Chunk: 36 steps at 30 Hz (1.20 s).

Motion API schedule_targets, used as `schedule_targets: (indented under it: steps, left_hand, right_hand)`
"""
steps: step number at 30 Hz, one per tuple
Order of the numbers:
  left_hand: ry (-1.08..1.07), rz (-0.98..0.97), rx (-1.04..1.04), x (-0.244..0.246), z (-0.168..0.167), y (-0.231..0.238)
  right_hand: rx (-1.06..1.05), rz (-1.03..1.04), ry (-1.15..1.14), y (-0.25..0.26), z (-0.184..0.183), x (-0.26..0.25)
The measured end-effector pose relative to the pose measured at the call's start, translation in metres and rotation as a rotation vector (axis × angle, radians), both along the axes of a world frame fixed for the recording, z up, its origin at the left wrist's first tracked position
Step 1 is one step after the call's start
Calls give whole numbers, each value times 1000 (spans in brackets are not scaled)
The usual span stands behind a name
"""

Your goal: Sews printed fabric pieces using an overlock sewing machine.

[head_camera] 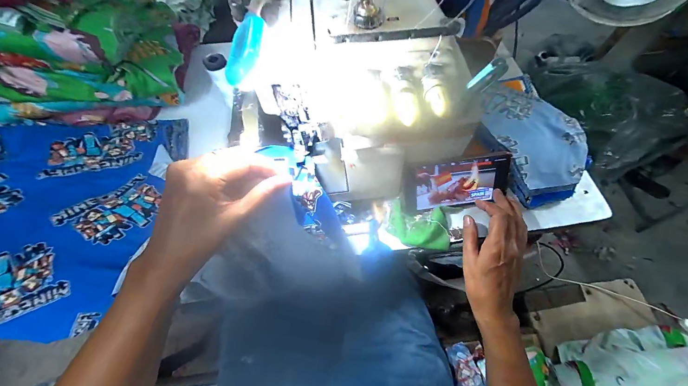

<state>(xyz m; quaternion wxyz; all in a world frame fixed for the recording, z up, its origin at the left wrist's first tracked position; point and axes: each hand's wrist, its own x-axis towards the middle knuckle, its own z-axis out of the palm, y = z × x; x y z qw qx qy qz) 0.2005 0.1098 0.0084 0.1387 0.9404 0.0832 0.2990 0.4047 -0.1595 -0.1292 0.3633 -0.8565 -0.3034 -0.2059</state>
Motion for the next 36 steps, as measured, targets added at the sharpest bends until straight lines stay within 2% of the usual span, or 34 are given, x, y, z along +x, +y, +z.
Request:
schedule_targets:
  steps: [3,6,10,14,18,21,25,26,28,30,33,36]
  left_hand:
    - [-14,-51,64,2,7,-9]
    - [-47,-56,88,5,8,-12]
    - [-33,-30,111,4,9,-14]
    - [-67,9,119,-3,9,-14]
    - [-77,42,98,-9,8,-7]
    - [-73,72,50,-11,2,-4]
    - [-103,32,23,-6,6,7]
    - [-112,10,33,0,10,14]
    - [-85,-25,6,18,14,32]
    - [-35,-44,-111,36,7,49]
    - [-26,-98,-215,45,-15,60]
    - [28,-120,-150,35,-15,54]
  right_hand:
    - [121,108,34,18,17,-28]
    - [208,314,135,50,29,-73]
    - [141,379,174,88,37,-110]
    - [87,395,97,107,32,-112]
    - [87,423,72,98,24,-109]
    - [196,540,225,82,24,-110]
    - [452,824,746,72,43,-114]
    - [474,824,766,75,46,-112]
    - [496,740,667,86,43,-103]
    - [504,669,566,102,32,-90]
    - [501,716,662,107,17,-76]
    - [451,756,793,88,19,-80]
